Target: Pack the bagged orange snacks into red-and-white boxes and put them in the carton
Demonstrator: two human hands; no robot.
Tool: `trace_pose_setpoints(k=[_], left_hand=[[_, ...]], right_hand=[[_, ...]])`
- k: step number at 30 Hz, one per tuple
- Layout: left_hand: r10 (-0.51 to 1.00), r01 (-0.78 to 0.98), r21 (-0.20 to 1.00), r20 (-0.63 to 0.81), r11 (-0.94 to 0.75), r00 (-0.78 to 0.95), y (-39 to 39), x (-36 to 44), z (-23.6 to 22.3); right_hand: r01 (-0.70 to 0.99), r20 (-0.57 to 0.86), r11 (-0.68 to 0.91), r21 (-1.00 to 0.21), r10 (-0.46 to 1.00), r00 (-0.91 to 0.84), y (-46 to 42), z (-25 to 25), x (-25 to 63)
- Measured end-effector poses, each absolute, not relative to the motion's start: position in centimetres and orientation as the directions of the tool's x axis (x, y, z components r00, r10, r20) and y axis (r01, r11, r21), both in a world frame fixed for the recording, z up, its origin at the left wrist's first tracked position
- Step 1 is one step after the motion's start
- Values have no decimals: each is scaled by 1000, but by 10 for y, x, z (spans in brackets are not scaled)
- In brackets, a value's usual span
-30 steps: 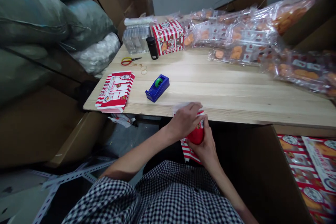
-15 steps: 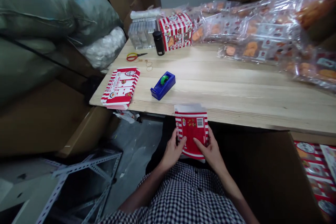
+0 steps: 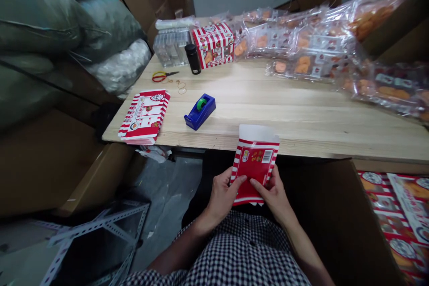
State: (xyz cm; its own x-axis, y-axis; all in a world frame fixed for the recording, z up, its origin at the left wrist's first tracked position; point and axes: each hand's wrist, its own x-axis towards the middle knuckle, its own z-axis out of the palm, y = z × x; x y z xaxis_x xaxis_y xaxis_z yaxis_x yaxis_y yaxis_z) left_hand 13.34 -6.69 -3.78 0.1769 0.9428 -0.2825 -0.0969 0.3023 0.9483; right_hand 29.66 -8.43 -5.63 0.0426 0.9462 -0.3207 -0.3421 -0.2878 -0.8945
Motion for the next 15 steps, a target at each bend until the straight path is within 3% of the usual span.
trace_pose_setpoints(k=[3, 7, 11, 15], left_hand=[[927, -186, 913, -335, 364, 170, -66, 127, -39], [857, -237, 834, -430, 498, 286, -66, 116, -41], [832, -238, 815, -441, 528, 336, -68, 111, -41], [872, -255, 844, -404, 472, 276, -61, 112, -37]], right_hand=[[-411, -365, -354, -840, 929, -56, -85, -60, 308], [-423, -295, -340, -840, 940, -169, -80, -62, 325], [-431, -339, -364, -826, 931, -137, -76, -66, 328], [-426, -393, -403, -810, 912, -116, -83, -72, 319]])
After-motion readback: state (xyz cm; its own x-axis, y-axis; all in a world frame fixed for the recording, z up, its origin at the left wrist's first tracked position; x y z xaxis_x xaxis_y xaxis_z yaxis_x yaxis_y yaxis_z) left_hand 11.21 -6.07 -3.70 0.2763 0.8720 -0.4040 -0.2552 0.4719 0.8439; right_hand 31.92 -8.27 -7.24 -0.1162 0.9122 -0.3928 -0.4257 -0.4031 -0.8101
